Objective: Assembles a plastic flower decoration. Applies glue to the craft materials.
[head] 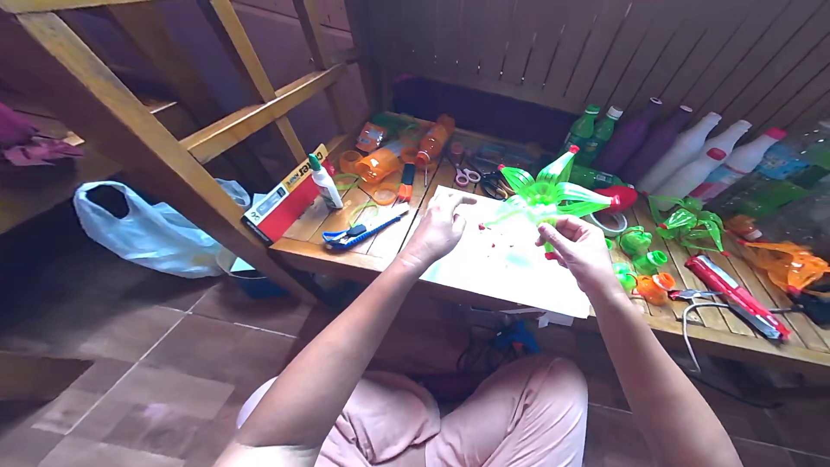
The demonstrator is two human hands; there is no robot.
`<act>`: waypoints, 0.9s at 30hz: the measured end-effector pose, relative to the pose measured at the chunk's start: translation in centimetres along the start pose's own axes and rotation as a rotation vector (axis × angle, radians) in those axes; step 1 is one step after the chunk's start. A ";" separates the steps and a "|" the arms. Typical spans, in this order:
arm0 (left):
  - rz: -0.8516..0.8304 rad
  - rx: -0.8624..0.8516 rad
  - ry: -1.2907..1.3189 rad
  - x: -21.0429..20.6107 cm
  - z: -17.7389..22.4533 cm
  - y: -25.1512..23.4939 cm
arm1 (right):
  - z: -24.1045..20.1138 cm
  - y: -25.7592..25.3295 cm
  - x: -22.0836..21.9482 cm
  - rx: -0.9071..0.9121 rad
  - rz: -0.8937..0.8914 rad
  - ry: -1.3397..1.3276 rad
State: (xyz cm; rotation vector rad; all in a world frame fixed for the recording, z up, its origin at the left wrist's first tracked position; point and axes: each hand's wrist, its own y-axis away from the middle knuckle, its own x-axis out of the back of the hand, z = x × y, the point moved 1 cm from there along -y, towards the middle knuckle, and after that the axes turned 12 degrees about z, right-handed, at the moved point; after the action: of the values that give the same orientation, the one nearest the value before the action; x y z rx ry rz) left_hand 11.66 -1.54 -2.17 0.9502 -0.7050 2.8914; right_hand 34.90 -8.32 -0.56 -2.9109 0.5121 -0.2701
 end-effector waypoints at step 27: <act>-0.085 0.022 0.095 -4.2 -1.6 -1.9 | 4.9 0.3 -3.0 0.574 0.132 0.431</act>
State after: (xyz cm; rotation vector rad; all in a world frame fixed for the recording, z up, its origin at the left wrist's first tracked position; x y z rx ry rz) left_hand 14.51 1.33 -4.88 0.8167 -0.6127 2.8533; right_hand 33.02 -6.83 -5.85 -2.2501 0.5678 -0.8741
